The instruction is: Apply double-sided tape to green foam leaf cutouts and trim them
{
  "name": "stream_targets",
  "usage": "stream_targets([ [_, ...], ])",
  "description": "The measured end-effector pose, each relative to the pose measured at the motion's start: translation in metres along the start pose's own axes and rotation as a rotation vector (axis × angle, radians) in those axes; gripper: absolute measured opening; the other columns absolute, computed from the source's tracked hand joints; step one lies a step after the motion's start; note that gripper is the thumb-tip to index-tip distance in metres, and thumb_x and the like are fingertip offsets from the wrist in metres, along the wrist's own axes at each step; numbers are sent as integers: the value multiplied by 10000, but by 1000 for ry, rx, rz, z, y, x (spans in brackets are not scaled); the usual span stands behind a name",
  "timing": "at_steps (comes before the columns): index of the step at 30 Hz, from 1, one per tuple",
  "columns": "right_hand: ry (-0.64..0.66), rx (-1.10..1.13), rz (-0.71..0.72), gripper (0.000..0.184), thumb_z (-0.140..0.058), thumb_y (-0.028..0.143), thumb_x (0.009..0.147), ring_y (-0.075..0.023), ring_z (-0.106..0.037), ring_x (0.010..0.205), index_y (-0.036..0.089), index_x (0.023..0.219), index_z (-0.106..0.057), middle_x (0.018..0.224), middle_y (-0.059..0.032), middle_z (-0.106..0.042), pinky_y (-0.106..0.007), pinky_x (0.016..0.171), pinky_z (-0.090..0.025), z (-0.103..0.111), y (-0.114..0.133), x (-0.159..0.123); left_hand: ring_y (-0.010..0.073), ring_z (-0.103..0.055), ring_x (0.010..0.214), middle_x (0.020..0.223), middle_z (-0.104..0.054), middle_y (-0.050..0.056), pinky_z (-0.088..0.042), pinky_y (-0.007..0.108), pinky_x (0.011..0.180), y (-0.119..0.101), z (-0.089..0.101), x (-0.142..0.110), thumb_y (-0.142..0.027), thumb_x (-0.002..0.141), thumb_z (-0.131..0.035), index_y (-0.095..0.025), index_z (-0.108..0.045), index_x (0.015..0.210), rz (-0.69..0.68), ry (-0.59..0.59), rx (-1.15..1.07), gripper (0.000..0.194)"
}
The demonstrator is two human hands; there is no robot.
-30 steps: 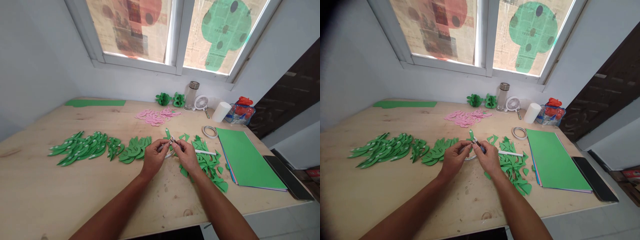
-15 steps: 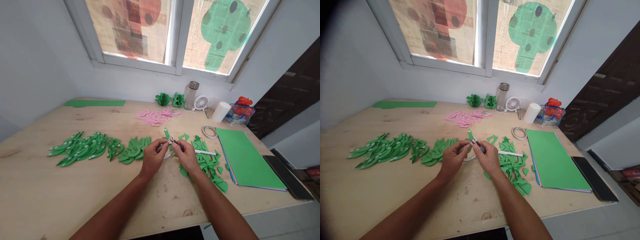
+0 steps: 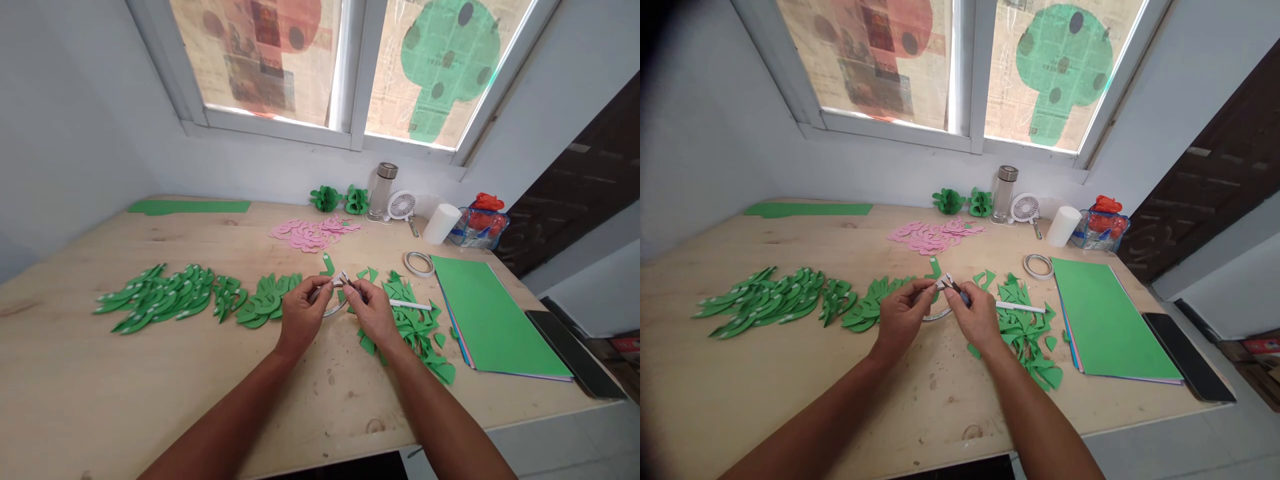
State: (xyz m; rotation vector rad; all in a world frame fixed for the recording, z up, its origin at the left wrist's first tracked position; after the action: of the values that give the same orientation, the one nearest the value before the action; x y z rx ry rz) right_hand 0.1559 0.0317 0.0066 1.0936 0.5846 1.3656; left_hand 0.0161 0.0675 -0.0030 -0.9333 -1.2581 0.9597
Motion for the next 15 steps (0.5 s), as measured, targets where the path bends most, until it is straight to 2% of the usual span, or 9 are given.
stream_targets([
  [7, -2, 7, -5, 327, -496, 454, 806, -90, -341, 523, 163, 667, -551, 555, 53, -349, -211, 489, -264, -1, -3, 0, 106, -552, 544, 615, -604, -10, -420, 190, 472, 1, 5, 0, -302, 753, -581, -161, -654, 831, -6, -66, 3, 177],
  [15, 3, 9, 3, 340, -492, 467, 805, -91, -355, 531, 164, 661, -544, 566, 47, -376, -210, 498, -278, -2, -3, 0, 100, -553, 546, 675, -636, 1, -422, 185, 477, 1, -7, -2, -285, 759, -578, -164, -659, 815, -7, 68, 11, 156],
])
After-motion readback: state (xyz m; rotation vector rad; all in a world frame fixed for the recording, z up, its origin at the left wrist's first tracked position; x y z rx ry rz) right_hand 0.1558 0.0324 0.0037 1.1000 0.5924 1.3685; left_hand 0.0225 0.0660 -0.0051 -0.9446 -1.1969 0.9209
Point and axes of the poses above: each hand's wrist, its own x-axis towards the middle knuckle, its own z-axis out of the back of the hand, y = z × x, the point moved 6 cm from there along x, towards the middle knuckle
